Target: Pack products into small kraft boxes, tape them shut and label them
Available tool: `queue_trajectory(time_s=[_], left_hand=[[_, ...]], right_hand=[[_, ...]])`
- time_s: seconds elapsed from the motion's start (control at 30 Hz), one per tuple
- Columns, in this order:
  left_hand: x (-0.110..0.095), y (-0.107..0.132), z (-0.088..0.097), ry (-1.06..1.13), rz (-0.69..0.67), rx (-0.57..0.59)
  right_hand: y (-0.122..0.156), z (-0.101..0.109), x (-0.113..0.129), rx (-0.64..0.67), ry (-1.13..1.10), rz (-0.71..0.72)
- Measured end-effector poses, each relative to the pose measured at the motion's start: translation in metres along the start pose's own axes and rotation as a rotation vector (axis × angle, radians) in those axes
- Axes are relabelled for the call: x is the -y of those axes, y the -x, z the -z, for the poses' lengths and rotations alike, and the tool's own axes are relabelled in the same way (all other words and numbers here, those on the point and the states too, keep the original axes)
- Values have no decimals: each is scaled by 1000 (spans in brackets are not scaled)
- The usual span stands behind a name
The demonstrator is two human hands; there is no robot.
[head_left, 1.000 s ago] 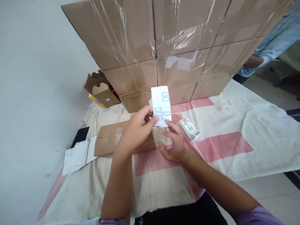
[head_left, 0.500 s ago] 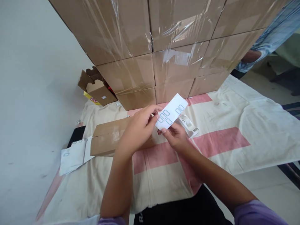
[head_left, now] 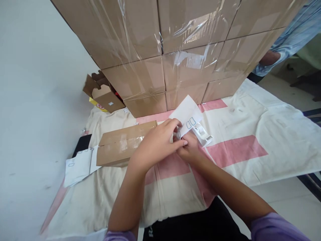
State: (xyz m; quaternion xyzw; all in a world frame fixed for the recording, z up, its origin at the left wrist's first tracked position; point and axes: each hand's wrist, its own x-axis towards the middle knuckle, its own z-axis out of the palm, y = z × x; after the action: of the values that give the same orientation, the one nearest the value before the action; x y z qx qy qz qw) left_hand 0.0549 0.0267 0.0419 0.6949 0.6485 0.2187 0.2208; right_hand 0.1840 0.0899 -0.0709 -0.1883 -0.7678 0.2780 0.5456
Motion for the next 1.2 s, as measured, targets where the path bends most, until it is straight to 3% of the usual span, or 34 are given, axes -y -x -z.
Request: queue_trajectory(time_s=[0.4,0.87,1.2], left_hand=[[9,0,13,17,-84,38],[12,3,15,-38,-100,74],[9,4,15,-78,-123,22]], right_hand=[[-2,2,3,69,-157,-44],[4,-3,-4,47,-246,-76],[5,-3,-5,27,-212,-14]])
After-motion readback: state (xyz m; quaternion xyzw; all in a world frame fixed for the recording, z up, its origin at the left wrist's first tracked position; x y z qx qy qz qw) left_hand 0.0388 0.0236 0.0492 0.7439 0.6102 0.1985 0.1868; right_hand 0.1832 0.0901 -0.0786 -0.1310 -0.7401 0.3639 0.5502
